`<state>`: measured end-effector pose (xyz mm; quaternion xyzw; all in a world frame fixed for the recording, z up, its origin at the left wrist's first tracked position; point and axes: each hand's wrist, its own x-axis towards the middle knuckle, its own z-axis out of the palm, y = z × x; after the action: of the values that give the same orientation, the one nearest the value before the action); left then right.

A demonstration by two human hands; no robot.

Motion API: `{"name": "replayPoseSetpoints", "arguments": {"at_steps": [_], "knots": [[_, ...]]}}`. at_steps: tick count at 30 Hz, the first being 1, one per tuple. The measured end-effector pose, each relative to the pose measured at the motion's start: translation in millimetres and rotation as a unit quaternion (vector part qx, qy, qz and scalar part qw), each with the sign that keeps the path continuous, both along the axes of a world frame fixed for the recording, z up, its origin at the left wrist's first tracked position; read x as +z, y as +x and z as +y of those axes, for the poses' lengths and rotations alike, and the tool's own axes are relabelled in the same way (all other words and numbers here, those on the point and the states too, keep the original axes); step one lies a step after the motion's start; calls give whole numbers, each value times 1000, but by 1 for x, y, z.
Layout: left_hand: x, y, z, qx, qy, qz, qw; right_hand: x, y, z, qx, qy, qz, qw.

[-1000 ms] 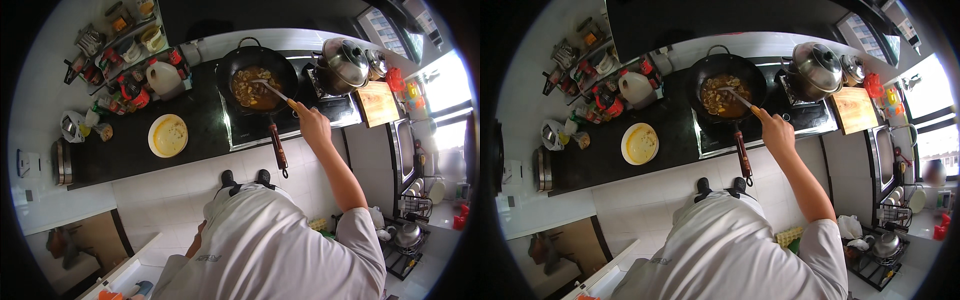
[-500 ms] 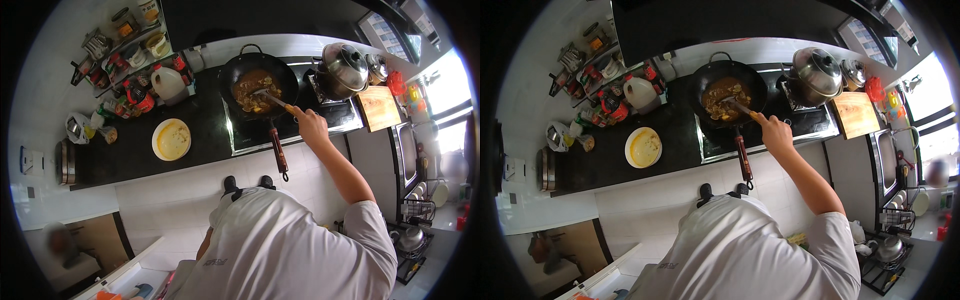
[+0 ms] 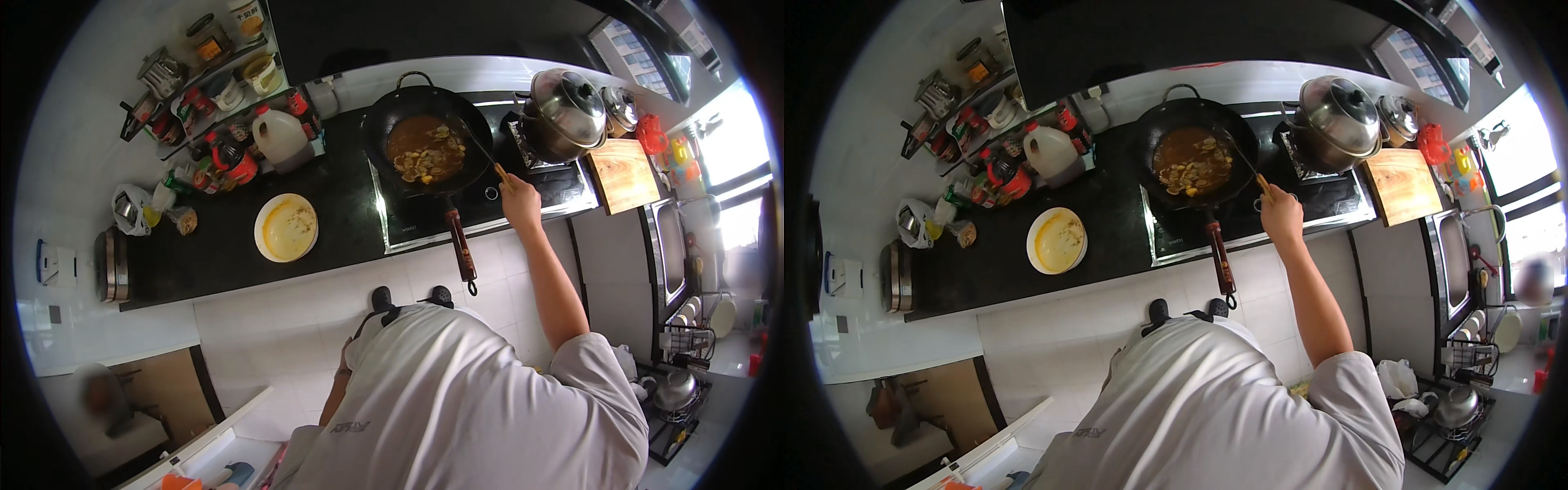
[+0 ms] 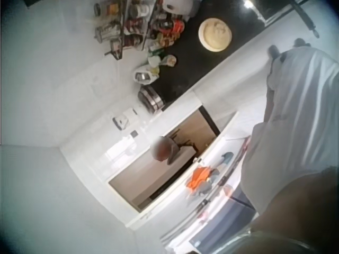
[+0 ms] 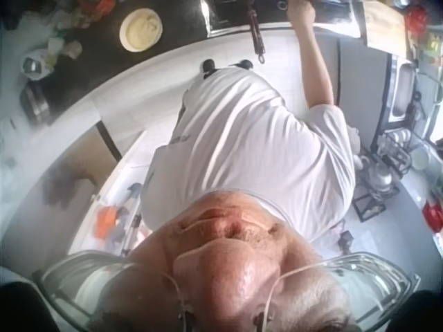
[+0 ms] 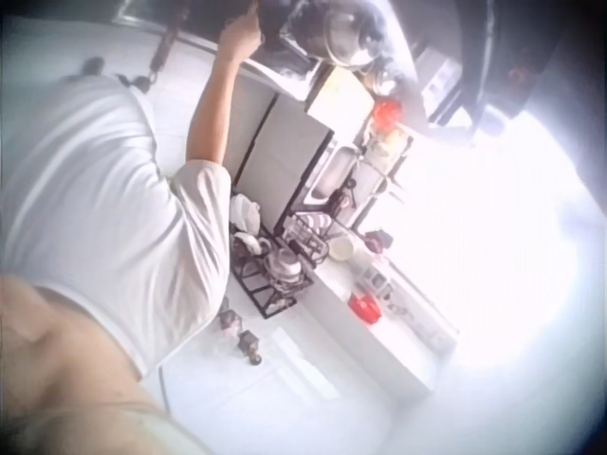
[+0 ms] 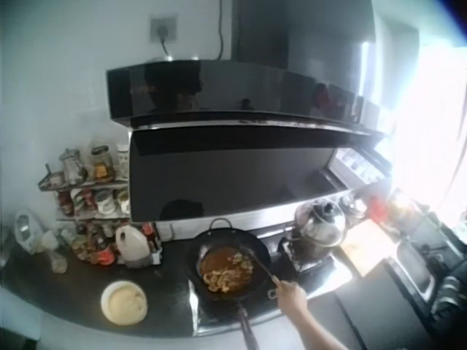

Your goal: The person arranges several bowls of prepared food on a dining table, then moves to the kitchen to pour a bowl of stew into a wok on the stove. They stir the contents with a spatula, rinse the empty bowl at the sink, and continue stirring the simmering stew.

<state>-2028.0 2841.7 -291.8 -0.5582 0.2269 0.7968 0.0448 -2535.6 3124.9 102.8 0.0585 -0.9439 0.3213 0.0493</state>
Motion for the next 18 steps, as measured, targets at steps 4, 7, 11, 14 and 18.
{"name": "replayPoseSetpoints", "arguments": {"at_steps": [4, 7, 11, 14, 18], "knots": [[4, -2, -9, 3, 7, 5, 1000, -1, 19, -16, 35, -12, -8, 999], [2, 5, -9, 14, 18, 9, 1000, 13, 30, -22, 57, -43, -9, 997], [5, 17, -10, -13, -16, -6, 1000, 35, 43, -17, 84, -76, -37, 993], [12, 26, -11, -42, -36, -23, 998, 55, 53, -8, 95, -71, -142, 983], [19, 37, -10, -74, -55, -40, 995, 38, 52, 4, 112, -56, -187, 974]]}}
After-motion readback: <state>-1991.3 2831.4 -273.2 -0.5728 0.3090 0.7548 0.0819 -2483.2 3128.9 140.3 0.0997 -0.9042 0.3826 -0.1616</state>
